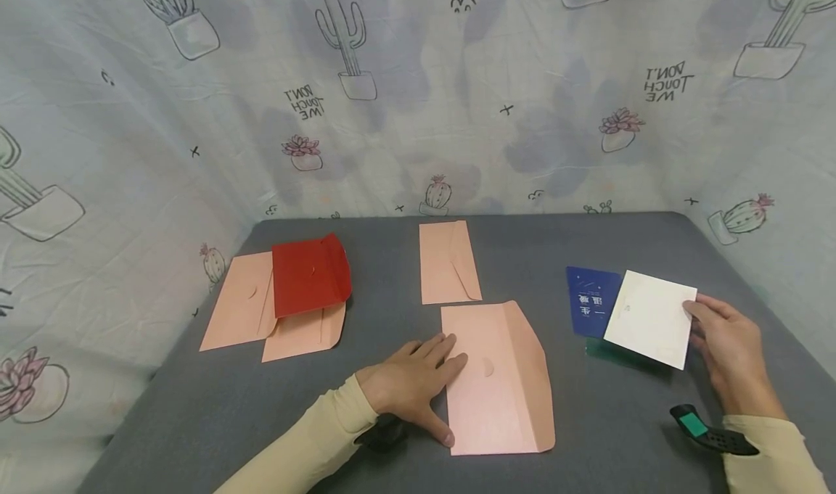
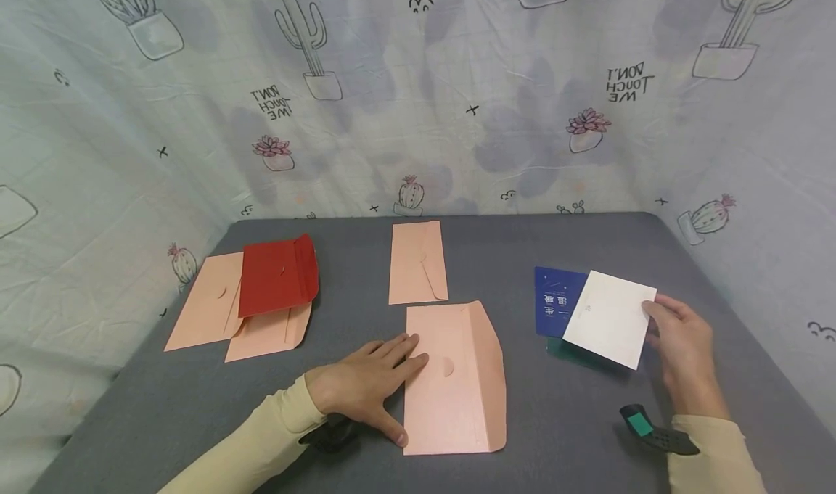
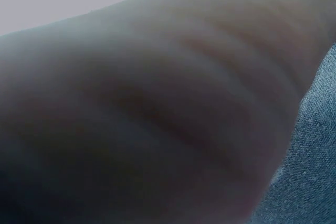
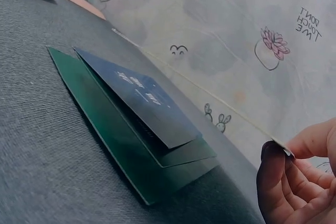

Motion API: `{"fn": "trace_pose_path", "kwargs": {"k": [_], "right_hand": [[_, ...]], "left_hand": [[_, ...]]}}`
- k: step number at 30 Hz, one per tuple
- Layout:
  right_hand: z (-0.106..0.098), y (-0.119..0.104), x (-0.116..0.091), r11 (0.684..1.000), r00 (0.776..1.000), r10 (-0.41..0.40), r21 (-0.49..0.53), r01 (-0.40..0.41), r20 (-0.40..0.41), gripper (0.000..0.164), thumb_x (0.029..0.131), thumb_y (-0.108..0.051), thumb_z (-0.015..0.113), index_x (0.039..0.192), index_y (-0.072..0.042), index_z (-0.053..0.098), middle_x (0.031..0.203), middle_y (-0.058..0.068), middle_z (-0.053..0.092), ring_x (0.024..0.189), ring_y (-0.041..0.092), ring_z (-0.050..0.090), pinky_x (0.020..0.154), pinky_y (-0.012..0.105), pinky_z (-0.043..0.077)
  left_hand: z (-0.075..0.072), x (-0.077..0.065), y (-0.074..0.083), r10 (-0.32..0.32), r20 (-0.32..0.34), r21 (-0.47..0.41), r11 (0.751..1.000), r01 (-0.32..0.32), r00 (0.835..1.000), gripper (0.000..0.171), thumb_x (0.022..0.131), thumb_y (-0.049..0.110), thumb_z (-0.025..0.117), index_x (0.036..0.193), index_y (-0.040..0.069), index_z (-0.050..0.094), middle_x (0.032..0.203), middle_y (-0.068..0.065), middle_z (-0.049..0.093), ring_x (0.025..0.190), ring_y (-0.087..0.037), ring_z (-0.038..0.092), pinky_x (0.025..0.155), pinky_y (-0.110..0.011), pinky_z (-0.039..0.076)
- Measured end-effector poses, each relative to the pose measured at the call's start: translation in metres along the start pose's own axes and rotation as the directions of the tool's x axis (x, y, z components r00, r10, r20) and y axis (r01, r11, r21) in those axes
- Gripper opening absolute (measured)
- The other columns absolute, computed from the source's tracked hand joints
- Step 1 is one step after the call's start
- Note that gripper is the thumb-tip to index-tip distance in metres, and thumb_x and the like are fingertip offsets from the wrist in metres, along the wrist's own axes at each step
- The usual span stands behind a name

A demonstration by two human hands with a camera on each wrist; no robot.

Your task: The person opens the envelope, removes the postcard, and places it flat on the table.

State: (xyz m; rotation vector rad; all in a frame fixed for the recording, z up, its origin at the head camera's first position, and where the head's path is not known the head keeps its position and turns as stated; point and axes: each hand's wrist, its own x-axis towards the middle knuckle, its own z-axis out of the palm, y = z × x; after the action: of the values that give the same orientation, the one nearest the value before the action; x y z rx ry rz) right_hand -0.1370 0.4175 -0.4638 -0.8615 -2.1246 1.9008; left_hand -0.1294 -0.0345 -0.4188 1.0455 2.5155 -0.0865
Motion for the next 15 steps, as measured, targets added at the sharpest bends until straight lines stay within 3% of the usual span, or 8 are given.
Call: {"fn": "trace_pose_path", "kwargs": {"k": [4,10,15], "right_hand": [[-0.0054,-0.0006,0.0,0.996,1.0,0.026,0.082,-0.026,-0.011,0.044,0.099,-0.034,0.062,0.141,-0.025,0.049,0.1,-0.022,0.049,0.089,-0.001,0.047,0.06,0.01,0.046],[-0.0068,-0.0029,0.0003,0.998,0.996,0.068,-0.008,-0.069,-0.057,0.058,0.102,-0.037,0.056,0.155,-0.022,0.039,0.101,-0.024,0.046,0.089,-0.001,0.045,0.06,0.011,0.043],[-0.0077,-0.002,0.0004,0.994,0.994,0.084,0.082,-0.077,-0.074,0.034,0.101,-0.03,0.059,0.134,-0.029,0.053,0.097,-0.019,0.05,0.085,0.001,0.049,0.057,0.013,0.046]], "left_hand": [[0.0,0.001,0.0007,-0.004,-0.001,0.016,1.0,0.004,1.0,0.114,0.072,0.072,0.077,0.162,0.023,0.026,0.172,-0.007,0.016,0.159,-0.026,0.016,0.125,-0.051,0.026],[0.0006,0.0013,0.001,-0.008,0.001,0.026,1.0,0.008,1.0,0.114,0.072,0.072,0.076,0.161,0.023,0.027,0.171,-0.006,0.016,0.159,-0.026,0.017,0.124,-0.051,0.027],[0.0005,0.0013,0.0002,-0.003,0.004,0.027,1.0,0.003,1.0,0.114,0.072,0.073,0.076,0.162,0.022,0.026,0.171,-0.007,0.016,0.159,-0.026,0.017,0.124,-0.051,0.027]]}}
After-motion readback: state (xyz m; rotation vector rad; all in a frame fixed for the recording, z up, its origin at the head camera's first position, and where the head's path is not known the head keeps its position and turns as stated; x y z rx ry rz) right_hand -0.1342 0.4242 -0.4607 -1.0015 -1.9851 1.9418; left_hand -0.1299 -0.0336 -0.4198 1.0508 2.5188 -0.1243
